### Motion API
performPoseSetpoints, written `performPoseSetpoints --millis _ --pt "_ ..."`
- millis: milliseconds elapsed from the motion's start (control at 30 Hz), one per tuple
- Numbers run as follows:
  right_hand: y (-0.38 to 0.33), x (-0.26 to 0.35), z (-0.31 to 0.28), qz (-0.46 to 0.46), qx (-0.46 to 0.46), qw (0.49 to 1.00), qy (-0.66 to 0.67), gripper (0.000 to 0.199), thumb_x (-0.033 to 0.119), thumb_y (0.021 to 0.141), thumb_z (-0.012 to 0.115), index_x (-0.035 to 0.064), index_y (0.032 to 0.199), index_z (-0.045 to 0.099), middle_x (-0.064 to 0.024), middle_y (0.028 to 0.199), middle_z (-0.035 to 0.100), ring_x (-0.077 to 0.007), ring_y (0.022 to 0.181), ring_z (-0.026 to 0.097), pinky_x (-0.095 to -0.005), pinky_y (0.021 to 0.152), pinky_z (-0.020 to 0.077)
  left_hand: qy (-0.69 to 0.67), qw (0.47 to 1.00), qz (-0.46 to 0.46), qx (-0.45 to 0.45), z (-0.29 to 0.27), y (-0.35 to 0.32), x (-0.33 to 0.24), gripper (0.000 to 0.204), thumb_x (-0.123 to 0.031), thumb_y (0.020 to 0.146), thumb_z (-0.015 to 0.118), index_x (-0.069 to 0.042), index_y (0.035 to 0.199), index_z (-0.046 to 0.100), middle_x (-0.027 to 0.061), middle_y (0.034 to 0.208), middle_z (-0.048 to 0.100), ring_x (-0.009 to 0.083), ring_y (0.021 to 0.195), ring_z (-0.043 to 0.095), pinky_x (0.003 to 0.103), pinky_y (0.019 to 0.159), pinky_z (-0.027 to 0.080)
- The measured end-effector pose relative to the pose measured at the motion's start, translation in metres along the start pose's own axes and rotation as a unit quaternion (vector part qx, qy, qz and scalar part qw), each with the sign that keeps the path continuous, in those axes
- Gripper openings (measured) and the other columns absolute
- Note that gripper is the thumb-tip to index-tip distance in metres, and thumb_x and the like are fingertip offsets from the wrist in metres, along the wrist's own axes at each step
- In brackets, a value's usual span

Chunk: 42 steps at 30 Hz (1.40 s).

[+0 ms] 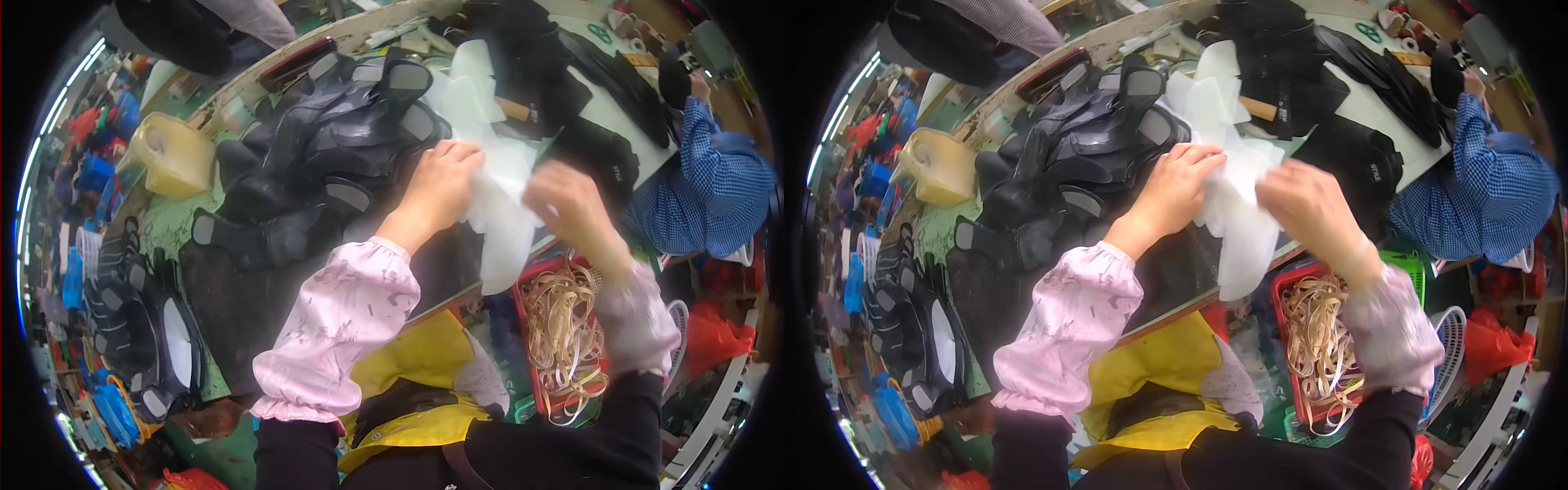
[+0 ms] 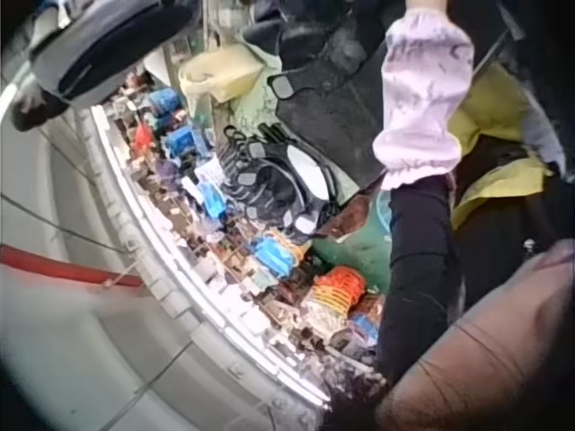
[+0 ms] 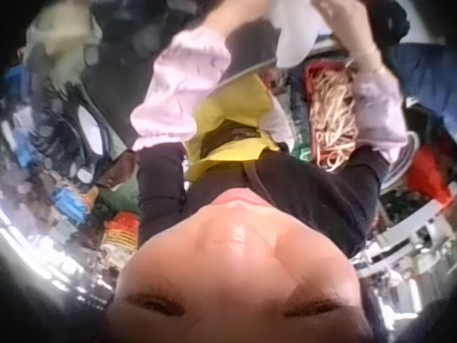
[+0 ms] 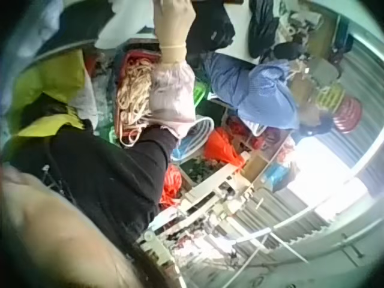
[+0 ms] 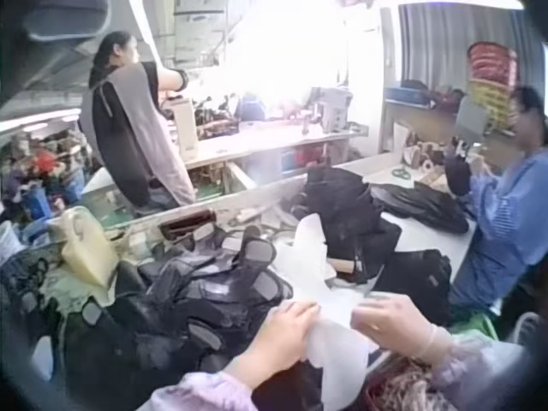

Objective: The person inserts white foam pads into shoe upper components by hand and applies adhesive tape strips along the components.

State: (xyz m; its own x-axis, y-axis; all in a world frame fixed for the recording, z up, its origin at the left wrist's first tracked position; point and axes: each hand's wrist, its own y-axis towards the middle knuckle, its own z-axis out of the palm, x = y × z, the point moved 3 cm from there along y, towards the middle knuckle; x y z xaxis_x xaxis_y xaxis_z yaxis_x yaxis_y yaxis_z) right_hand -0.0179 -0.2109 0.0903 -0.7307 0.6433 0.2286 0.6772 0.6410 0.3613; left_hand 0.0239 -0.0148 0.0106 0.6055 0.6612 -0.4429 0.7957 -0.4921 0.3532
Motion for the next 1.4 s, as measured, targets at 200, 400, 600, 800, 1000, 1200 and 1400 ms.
performPoseSetpoints --millis 200,400,600,800,1000,1200,1400 --pt "0.002 0.097 -0.052 -0.088 0.077 0.899 0.423 0.014 -0.002 0.079 0.072 0.0073 0.079 0.061 -0.0051 0.087 0.069 -0.0232 0.074 0.067 -0.0315 0.066 0.0532 -0.036 0.997 0.061 -0.031 -0.015 -0.002 0.002 0.042 -0.002 0.079 0.056 -0.005 0.120 0.066 0.0135 0.131 0.061 0.0329 0.126 0.053 0.041 0.105 0.044" --pt "-0.035 0.043 -0.034 0.309 -0.074 0.833 0.454 0.011 0.000 0.096 0.055 0.0050 0.102 0.046 -0.0040 0.085 0.063 -0.0068 0.078 0.060 -0.0224 0.067 0.0489 0.006 0.989 0.101 -0.105 -0.114 -0.119 -0.011 0.030 0.004 0.064 0.064 -0.015 0.084 0.076 0.0025 0.098 0.066 0.0261 0.101 0.061 0.041 0.091 0.048" --pt "-0.006 0.046 -0.005 0.314 -0.079 0.775 0.542 0.019 0.017 0.103 0.048 0.0033 0.116 0.052 -0.0035 0.083 0.062 -0.0078 0.062 0.060 -0.0193 0.052 0.0452 0.109 0.986 -0.124 -0.017 -0.155 -0.218 0.026 0.046 -0.004 0.073 0.068 -0.016 0.118 0.069 0.0112 0.133 0.055 0.0343 0.124 0.049 0.045 0.105 0.039" --pt "0.036 0.083 0.017 0.291 -0.028 0.759 0.582 0.026 0.016 0.101 0.051 0.0018 0.123 0.052 -0.0077 0.089 0.066 -0.0110 0.066 0.063 -0.0234 0.055 0.0489 -0.075 0.983 -0.165 -0.042 -0.147 -0.231 -0.028 0.035 -0.019 0.090 0.066 -0.013 0.124 0.068 0.0129 0.134 0.056 0.0324 0.125 0.052 0.042 0.105 0.042" --pt "0.072 0.152 0.075 0.207 0.143 0.738 0.627 0.026 0.012 0.102 0.056 0.0006 0.125 0.051 -0.0051 0.091 0.067 -0.0083 0.074 0.062 -0.0230 0.064 0.0532 -0.309 0.862 -0.394 -0.083 -0.172 -0.238 -0.001 0.023 -0.023 0.099 0.064 -0.001 0.093 0.066 -0.0036 0.078 0.060 0.0036 0.071 0.055 0.021 0.065 0.044" --pt "0.076 0.138 0.094 0.226 0.282 0.822 0.441 0.025 0.019 0.097 0.066 -0.0045 0.088 0.064 -0.0050 0.065 0.066 -0.0100 0.052 0.065 -0.0215 0.045 0.0482 -0.384 0.785 -0.483 -0.052 -0.161 -0.263 0.008 0.026 -0.026 0.100 0.064 -0.001 0.091 0.068 0.0019 0.064 0.061 0.0052 0.044 0.052 0.018 0.041 0.038" --pt "0.076 0.131 0.105 0.245 0.320 0.804 0.438 0.025 0.018 0.095 0.067 -0.0039 0.083 0.064 -0.0039 0.059 0.063 -0.0097 0.048 0.064 -0.0211 0.045 0.0476 -0.360 0.784 -0.506 0.003 -0.151 -0.259 0.013 0.031 -0.030 0.097 0.067 0.000 0.087 0.069 0.0022 0.064 0.061 0.0064 0.045 0.054 0.022 0.042 0.041"
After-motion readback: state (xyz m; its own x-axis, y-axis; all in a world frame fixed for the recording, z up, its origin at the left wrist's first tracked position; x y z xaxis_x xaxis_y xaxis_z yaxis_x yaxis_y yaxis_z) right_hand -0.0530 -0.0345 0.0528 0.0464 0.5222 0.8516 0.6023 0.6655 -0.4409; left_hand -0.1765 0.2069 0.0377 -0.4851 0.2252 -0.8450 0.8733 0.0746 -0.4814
